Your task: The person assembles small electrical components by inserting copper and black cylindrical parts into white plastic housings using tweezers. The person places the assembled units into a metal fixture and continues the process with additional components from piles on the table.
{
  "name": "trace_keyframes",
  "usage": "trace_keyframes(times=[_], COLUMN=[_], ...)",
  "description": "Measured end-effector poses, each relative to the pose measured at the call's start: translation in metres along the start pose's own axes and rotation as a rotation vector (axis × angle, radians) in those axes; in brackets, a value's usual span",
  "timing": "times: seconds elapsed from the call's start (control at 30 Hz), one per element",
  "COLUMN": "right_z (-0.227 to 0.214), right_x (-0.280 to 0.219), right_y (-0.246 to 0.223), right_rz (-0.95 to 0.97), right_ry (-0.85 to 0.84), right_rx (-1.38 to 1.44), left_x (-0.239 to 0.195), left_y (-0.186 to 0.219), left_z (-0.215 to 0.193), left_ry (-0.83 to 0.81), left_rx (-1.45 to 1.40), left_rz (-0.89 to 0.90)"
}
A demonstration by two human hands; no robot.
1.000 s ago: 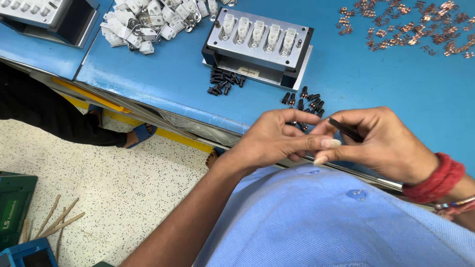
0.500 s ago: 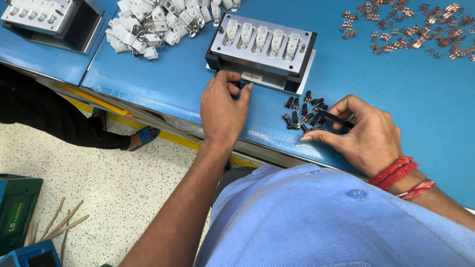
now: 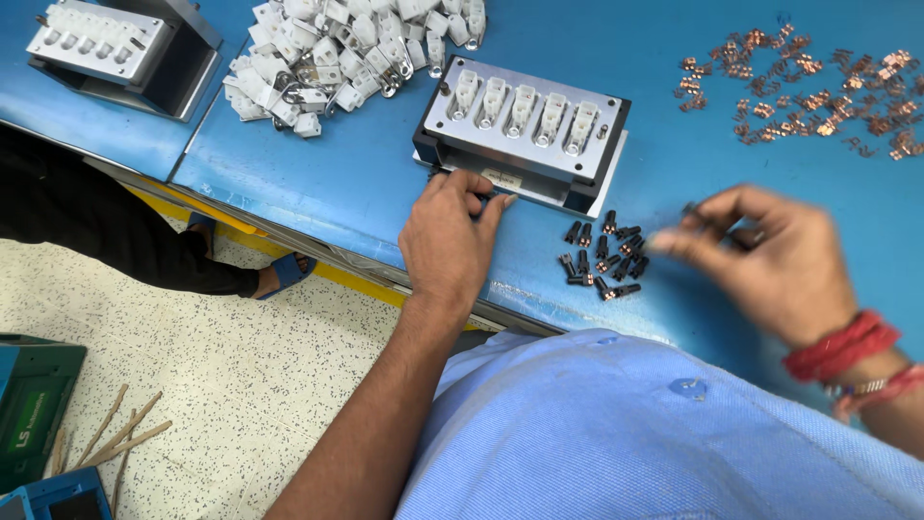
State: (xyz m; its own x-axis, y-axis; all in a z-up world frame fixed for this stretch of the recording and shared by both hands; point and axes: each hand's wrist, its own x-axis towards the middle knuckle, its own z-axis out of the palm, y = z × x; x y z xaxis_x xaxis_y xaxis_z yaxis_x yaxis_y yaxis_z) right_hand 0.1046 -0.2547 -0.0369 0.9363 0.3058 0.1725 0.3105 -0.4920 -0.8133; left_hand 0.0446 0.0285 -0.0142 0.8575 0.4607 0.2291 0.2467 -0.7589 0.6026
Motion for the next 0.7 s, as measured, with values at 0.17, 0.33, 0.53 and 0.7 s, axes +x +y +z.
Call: trace_keyframes(times=[0.17, 0.33, 0.53, 0.7], right_z=[-0.018, -0.022, -0.040, -0.039], right_x=[0.085, 0.135, 0.118, 0.085], right_y=[0.009, 0.009, 0.073, 0.097], right_rz=[-0.065, 0.099, -0.073, 0.031], right_ry=[0.248, 0.036, 0.053, -0.005], right_rx=[-0.379, -0.605, -0.317, -0.209], left_x=[-0.005, -0.022, -0.032, -0.032], left_y=[0.014, 0.031, 0.032, 0.033], left_z=[-0.009, -0.023, -0.026, -0.023], left_ry=[-0.031, -0.069, -0.157, -0.263], left_rx=[0.002, -0.168, -0.497, -0.802], left_rz=[-0.059, -0.243, -0.473, -0.589])
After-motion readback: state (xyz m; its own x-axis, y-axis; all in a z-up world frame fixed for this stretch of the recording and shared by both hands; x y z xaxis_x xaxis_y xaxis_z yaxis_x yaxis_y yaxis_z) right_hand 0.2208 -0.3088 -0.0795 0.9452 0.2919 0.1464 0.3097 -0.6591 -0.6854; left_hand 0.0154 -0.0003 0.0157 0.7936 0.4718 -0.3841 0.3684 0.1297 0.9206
